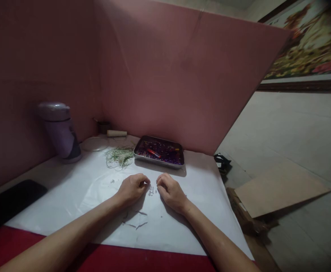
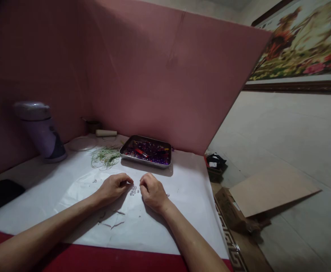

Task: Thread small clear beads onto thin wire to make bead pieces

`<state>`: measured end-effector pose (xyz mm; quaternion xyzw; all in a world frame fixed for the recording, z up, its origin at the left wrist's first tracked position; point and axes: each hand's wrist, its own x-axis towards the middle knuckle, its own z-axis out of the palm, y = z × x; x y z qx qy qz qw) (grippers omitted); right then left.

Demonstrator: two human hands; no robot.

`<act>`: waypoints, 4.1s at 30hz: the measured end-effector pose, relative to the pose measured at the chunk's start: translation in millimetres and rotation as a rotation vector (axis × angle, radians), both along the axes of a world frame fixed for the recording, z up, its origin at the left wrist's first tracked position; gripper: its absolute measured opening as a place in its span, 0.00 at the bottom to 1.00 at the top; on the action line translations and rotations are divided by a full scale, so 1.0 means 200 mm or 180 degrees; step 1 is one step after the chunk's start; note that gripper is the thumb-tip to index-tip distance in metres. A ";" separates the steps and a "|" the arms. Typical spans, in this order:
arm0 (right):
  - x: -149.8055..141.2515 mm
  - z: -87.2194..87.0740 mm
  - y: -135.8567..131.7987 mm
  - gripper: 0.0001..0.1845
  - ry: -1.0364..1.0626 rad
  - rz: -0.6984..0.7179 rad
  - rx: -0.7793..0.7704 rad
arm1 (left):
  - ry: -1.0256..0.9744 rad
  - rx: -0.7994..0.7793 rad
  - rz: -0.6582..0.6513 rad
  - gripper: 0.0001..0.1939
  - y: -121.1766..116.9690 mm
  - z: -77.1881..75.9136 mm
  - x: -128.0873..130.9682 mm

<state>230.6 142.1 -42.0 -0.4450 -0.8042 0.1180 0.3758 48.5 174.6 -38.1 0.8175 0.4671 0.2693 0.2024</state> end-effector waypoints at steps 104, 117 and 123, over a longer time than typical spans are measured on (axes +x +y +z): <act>0.05 0.00 0.03 0.10 0.0233 0.0337 -0.0127 | 0.0163 0.0098 -0.0086 0.10 -0.01 0.00 0.00; 0.04 0.00 0.02 0.09 0.0114 0.0342 -0.0096 | 0.0163 0.0188 -0.0080 0.10 -0.01 -0.01 0.00; 0.03 0.01 0.02 0.09 0.0063 0.0310 -0.0067 | 0.0210 0.0146 -0.0043 0.11 -0.02 0.01 0.00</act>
